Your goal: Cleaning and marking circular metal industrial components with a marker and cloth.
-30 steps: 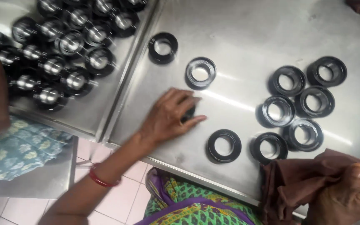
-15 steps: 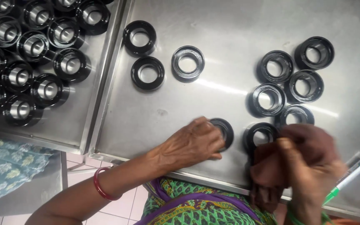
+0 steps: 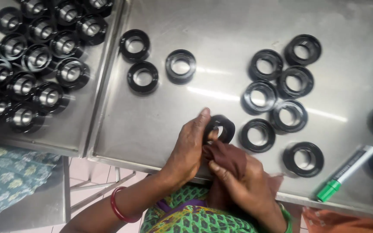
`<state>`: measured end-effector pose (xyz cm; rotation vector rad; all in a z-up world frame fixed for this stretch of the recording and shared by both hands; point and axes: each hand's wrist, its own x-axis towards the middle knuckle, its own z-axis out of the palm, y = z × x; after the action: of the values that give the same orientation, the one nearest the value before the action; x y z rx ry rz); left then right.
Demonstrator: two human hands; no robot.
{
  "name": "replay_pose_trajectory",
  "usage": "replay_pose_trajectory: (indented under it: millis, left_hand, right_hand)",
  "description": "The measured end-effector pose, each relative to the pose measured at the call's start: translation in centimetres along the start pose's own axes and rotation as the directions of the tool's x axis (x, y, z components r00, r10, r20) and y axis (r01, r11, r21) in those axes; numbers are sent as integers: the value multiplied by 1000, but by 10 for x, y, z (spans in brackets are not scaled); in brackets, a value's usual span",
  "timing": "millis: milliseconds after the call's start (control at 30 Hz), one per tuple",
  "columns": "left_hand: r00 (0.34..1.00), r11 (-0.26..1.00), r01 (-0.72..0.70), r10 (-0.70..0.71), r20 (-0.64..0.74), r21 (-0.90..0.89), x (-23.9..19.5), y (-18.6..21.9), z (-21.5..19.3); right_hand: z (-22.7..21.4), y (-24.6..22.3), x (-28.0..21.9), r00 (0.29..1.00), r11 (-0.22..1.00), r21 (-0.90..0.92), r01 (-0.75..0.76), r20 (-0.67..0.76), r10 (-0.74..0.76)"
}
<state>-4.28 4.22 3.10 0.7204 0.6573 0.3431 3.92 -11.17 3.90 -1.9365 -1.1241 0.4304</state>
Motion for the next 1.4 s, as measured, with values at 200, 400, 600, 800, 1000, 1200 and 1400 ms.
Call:
replay_pose_trajectory:
  millis: [200, 400, 600, 800, 1000, 1200, 1400]
  left_hand:
    - [766, 212, -551, 513, 388, 807, -23, 9, 31]
    - [579, 264, -799, 582, 571, 541, -29, 2, 41]
    - [675, 310, -723, 507, 536, 617, -10, 7, 41]
    - [988, 989, -49, 69, 141, -140, 10, -32, 10]
    - [955, 878, 149, -247, -164, -456, -11, 13, 6]
    - [998, 817, 57, -52, -26, 574, -2, 32, -70]
    - [779, -320, -395, 380, 498, 861, 17, 40, -112]
  right_hand:
    - [-21, -25, 12, 940, 932, 360, -33, -307, 152]
    - [-12, 18, -4, 949, 612, 762, -212, 11, 315]
    - [6, 48, 0, 887, 512, 823, -246, -22, 462]
    - [24, 9, 17, 908, 490, 856, -163, -65, 415]
    - [20, 0, 41, 909, 950, -56, 307, -279, -310]
    - [-35, 35, 26, 980, 975, -153, 162, -88, -177]
    - [-93, 51, -10, 781, 971, 234, -51, -597, 184]
